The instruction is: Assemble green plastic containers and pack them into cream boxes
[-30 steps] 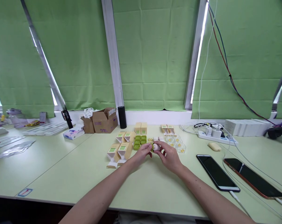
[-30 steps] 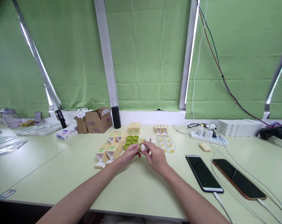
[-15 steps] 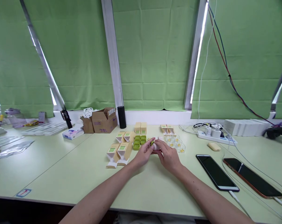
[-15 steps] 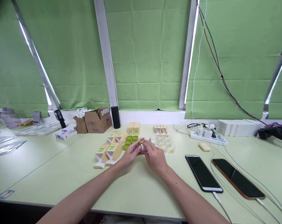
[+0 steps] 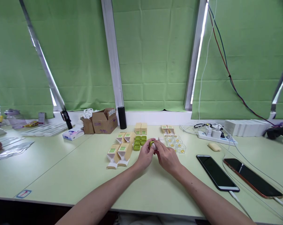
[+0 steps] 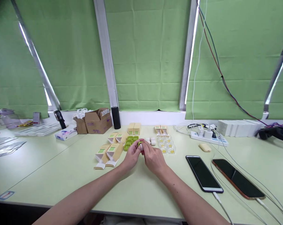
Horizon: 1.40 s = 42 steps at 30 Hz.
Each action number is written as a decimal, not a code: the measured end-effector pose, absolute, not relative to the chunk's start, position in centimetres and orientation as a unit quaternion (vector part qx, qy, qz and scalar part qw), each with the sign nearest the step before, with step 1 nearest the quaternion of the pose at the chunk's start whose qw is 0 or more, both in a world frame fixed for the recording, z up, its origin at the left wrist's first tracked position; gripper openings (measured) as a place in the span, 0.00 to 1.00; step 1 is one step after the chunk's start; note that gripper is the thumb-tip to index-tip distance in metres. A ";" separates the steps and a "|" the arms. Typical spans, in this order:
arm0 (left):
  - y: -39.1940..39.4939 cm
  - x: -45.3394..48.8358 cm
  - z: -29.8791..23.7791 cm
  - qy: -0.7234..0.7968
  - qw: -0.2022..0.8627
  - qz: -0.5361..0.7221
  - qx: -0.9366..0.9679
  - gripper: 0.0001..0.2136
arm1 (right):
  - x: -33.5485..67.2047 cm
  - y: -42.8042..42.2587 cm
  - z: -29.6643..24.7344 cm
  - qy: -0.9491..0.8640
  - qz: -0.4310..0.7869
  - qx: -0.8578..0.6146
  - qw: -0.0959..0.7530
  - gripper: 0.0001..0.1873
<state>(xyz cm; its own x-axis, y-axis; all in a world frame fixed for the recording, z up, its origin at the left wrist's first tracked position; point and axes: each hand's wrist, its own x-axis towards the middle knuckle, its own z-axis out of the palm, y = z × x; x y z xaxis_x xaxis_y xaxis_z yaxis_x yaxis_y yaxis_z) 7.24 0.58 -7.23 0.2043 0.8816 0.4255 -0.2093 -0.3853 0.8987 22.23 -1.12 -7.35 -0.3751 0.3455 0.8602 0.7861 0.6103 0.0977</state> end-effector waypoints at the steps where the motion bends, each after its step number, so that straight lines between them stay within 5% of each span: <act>1: 0.5 7.3 -7.2 0.281 0.474 0.571 0.608 0.27 | 22.2 -1.1 -7.4 -0.788 -0.260 -0.360 0.426 0.20; 11: -0.4 7.6 -7.4 0.309 0.434 0.581 0.616 0.21 | 21.9 -1.1 -7.8 -0.782 -0.288 -0.357 0.421 0.23; 22: -0.1 6.8 -7.2 0.259 0.493 0.518 0.649 0.32 | 22.8 -1.0 -8.1 -0.798 -0.223 -0.349 0.438 0.21; 42: 0.6 6.5 -7.5 0.277 0.481 0.521 0.649 0.27 | 22.1 -0.8 -8.4 -0.785 -0.243 -0.363 0.439 0.16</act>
